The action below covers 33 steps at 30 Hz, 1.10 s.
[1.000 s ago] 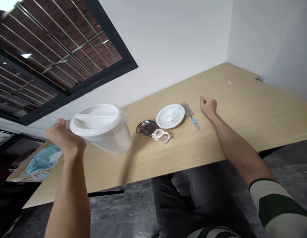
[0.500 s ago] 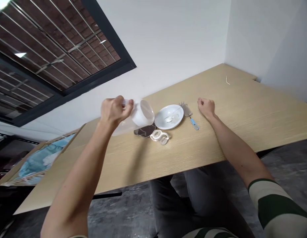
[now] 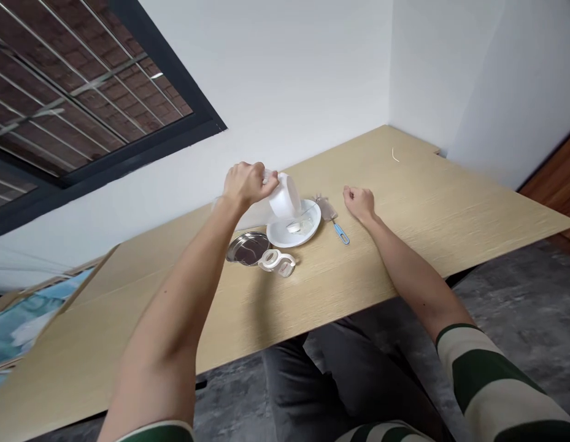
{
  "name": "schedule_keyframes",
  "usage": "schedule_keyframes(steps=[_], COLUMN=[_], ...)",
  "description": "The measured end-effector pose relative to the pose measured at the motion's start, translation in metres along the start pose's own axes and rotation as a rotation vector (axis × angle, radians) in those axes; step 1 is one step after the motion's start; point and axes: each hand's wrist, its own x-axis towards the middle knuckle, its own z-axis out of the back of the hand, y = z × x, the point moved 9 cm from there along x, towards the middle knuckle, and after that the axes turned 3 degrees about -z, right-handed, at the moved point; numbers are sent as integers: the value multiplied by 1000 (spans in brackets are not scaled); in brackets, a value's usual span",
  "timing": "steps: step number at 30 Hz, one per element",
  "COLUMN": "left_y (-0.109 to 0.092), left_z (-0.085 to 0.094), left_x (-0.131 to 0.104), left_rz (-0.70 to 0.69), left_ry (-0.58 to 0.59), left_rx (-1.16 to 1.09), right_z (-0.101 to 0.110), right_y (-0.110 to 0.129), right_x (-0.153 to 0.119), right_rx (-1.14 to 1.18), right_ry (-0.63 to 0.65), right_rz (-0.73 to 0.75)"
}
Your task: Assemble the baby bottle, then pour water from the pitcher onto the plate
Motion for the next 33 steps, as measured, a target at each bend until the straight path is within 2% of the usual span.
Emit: schedule_keyframes(steps=[3, 6, 7, 11, 14, 17, 20, 24, 27, 30, 33], left_y=[23, 46, 49, 70, 77, 68, 47, 15, -1, -1, 11], left_z=[3, 8, 8, 7, 4, 0, -1, -1, -4, -7, -5], left_x=[-5, -25, -33, -63, -74, -74, -66, -44, -25, -9, -3], left_rz=[52, 74, 44, 69, 85, 52, 2, -71, -83, -41, 29], left_ry=[-17, -19, 1, 34, 22, 26, 33, 15, 6, -2, -4], left_rx=[13, 35, 26, 15, 2, -32, -50, -95, -121, -117, -85], right_z=[0, -2, -3, -7, -8, -7, -6, -5, -5, -5, -5], right_y=[1, 1, 1, -2, -6, -8, -8, -5, -4, -3, -1], right_x=[-1, -1, -1, -1, 0, 0, 1, 1, 1, 1, 0], right_rx=[3, 14, 15, -2, -5, -18, -31, -24, -22, -25, -6], right_ry=[-9, -4, 1, 12, 10, 7, 11, 12, 10, 10, 17], right_rz=[6, 9, 10, 2, -11, -18, -19, -13, -5, -3, 2])
